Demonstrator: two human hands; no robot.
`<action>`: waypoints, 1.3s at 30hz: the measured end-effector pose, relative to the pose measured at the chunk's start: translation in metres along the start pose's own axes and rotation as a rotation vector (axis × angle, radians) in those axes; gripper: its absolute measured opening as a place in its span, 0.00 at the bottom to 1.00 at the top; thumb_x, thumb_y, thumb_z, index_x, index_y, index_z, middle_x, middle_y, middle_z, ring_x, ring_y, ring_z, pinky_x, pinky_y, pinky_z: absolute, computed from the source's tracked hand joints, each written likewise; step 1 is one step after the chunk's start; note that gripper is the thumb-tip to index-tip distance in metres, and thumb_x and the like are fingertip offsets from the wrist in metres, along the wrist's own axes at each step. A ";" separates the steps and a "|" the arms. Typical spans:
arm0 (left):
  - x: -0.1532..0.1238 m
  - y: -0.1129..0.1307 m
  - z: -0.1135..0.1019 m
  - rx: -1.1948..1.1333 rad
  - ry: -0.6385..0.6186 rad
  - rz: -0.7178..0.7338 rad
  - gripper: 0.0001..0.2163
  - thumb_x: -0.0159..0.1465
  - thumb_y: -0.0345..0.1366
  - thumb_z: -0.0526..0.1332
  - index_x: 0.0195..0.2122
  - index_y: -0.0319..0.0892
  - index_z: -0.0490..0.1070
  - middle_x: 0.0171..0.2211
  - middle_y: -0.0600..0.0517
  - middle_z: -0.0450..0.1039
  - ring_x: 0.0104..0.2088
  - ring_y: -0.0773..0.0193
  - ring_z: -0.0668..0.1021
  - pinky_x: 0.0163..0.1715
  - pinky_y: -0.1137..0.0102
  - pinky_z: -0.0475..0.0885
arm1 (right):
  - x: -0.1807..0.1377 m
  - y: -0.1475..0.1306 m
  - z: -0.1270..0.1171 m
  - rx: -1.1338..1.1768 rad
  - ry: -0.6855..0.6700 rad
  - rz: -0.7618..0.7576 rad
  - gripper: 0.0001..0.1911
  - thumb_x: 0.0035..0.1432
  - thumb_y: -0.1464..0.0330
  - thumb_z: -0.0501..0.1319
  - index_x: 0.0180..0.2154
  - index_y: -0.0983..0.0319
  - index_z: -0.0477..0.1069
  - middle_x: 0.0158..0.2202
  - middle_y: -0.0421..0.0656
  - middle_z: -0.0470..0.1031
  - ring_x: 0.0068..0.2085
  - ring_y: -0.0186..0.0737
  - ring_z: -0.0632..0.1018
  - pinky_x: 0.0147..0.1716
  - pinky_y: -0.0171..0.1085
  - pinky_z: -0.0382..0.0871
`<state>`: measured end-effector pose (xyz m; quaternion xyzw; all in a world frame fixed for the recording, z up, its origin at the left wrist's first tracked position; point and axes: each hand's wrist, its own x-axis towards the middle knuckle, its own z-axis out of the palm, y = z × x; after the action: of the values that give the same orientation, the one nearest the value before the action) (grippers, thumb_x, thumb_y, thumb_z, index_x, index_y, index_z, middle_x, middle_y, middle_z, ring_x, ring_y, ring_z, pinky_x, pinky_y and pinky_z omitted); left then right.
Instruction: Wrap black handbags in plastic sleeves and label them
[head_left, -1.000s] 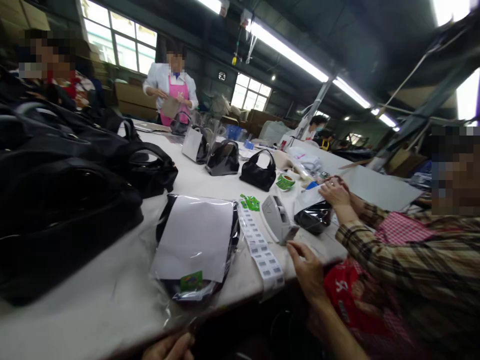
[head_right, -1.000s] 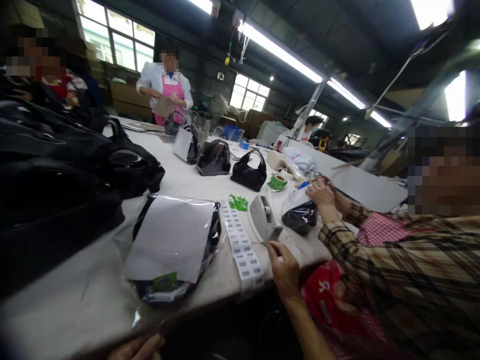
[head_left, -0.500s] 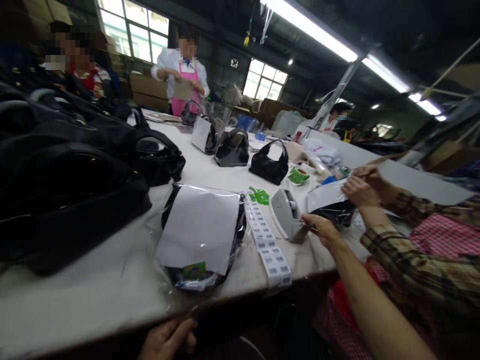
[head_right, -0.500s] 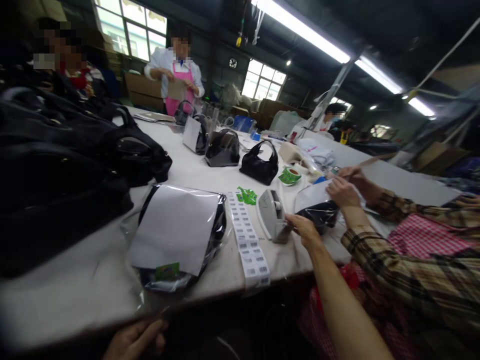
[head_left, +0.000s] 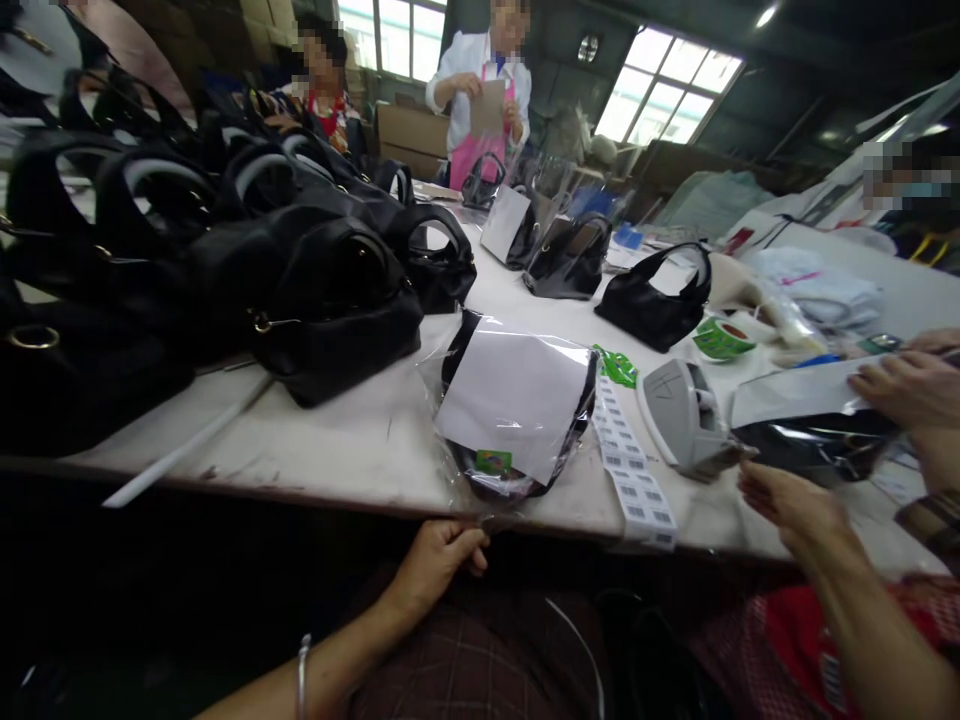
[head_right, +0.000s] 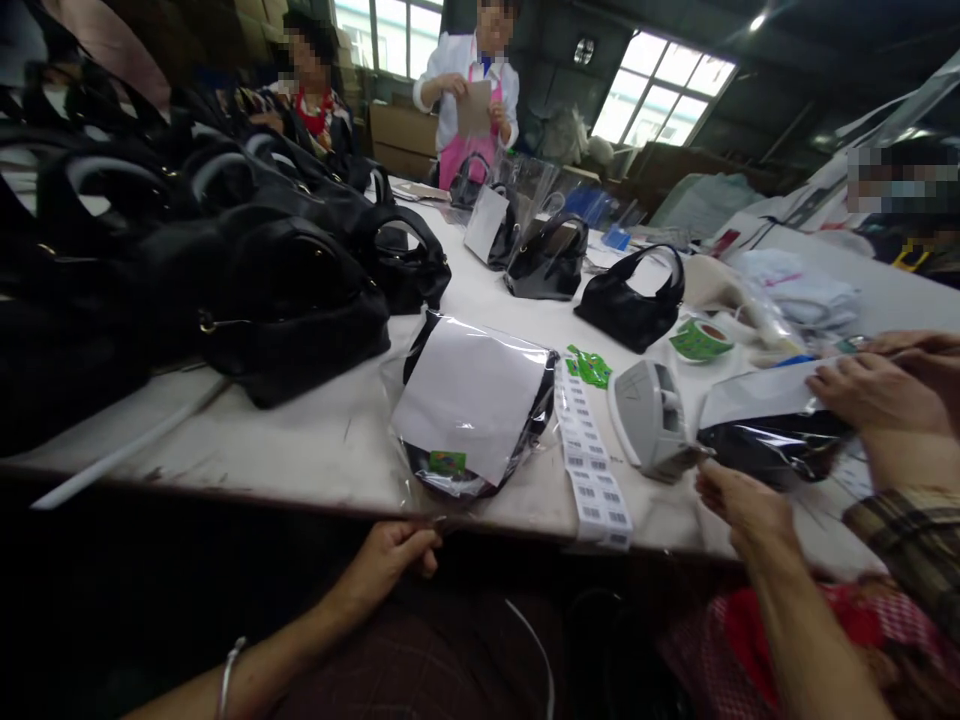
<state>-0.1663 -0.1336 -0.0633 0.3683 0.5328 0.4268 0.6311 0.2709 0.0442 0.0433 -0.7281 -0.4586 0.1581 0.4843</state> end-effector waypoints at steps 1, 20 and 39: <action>0.000 0.000 0.000 -0.007 -0.003 0.004 0.20 0.55 0.52 0.62 0.29 0.37 0.77 0.21 0.50 0.76 0.24 0.63 0.75 0.32 0.68 0.70 | -0.008 0.006 0.002 0.006 -0.019 0.056 0.21 0.38 0.52 0.70 0.12 0.58 0.68 0.16 0.55 0.72 0.17 0.47 0.74 0.18 0.48 0.69; 0.001 0.001 -0.004 -0.030 -0.077 0.049 0.18 0.57 0.49 0.61 0.21 0.39 0.74 0.20 0.51 0.75 0.23 0.62 0.74 0.30 0.70 0.67 | -0.280 -0.165 0.125 -0.317 -0.691 -0.613 0.10 0.61 0.65 0.61 0.28 0.58 0.77 0.27 0.40 0.80 0.29 0.40 0.79 0.30 0.35 0.68; 0.006 -0.008 -0.005 -0.108 -0.150 0.032 0.17 0.56 0.50 0.60 0.24 0.39 0.74 0.20 0.51 0.75 0.23 0.63 0.74 0.29 0.70 0.67 | -0.260 -0.157 0.138 -0.933 -0.361 -0.809 0.21 0.54 0.46 0.66 0.29 0.57 0.68 0.17 0.38 0.73 0.19 0.41 0.76 0.20 0.36 0.47</action>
<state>-0.1700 -0.1304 -0.0736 0.3730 0.4543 0.4364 0.6812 -0.0406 -0.0748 0.0543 -0.5938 -0.7918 -0.1330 0.0533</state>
